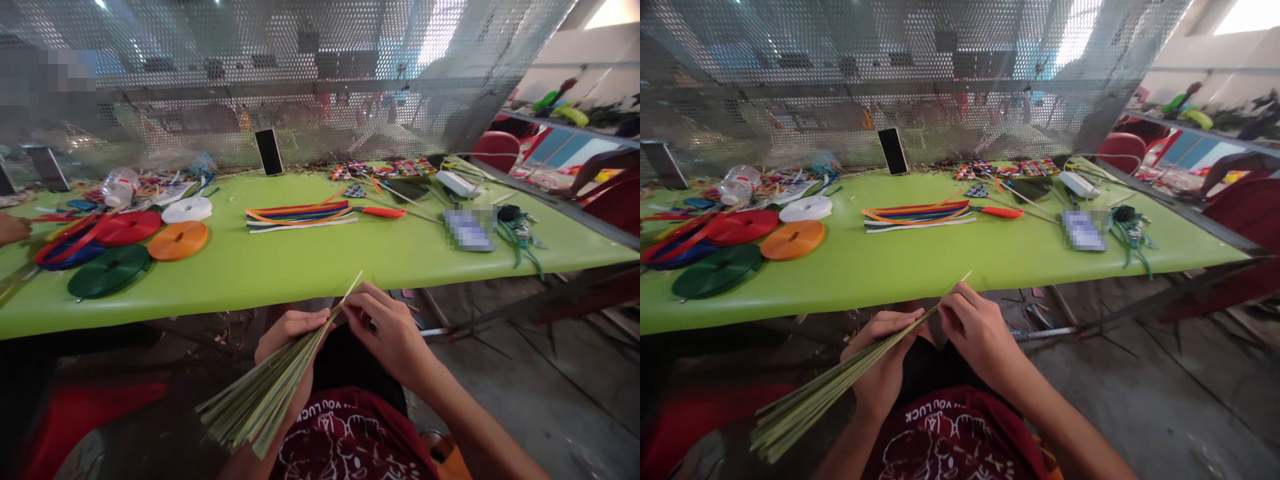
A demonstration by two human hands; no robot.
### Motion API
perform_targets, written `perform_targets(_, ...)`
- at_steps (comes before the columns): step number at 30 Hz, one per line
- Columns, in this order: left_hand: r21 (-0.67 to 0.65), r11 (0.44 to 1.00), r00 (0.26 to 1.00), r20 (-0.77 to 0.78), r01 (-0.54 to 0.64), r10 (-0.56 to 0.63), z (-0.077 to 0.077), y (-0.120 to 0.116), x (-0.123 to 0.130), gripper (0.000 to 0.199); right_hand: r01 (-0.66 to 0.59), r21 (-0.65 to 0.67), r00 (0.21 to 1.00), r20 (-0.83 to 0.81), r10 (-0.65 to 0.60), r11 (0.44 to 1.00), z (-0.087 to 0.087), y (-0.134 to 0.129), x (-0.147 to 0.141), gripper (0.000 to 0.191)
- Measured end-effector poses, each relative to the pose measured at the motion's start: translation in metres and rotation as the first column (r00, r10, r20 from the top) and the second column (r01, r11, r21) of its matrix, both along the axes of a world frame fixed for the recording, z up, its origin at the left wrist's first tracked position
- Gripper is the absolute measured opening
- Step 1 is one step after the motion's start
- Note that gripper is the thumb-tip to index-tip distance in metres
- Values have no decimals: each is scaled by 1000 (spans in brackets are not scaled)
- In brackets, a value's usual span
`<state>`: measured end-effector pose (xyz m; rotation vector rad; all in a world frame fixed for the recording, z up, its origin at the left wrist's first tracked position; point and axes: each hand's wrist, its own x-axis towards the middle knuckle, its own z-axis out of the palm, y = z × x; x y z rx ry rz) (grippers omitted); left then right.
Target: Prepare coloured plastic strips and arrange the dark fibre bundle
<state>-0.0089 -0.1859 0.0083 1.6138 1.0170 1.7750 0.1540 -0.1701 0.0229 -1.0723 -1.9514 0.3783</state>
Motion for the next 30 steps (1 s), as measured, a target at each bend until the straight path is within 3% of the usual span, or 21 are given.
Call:
perform_targets(7, -90, 995, 999, 29, -41, 44, -5, -1, 4, 15, 27, 83, 999, 18, -29, 996, 0, -10, -1, 17)
perform_targets(16, -82, 994, 997, 22, -69, 71, -2, 0, 9, 13, 73, 229, 988, 117, -102, 971, -2, -16, 1, 19)
perform_targets(23, -59, 996, 997, -40, -66, 64, -3, 2, 7, 13, 45, 191, 975, 205, -84, 981, -1, -10, 4, 19)
perform_targets(30, -55, 997, 996, -65, -57, 54, -1, 0, 6, 17, 133, 254, 981, 107, -164, 958, 5, -8, -5, 20)
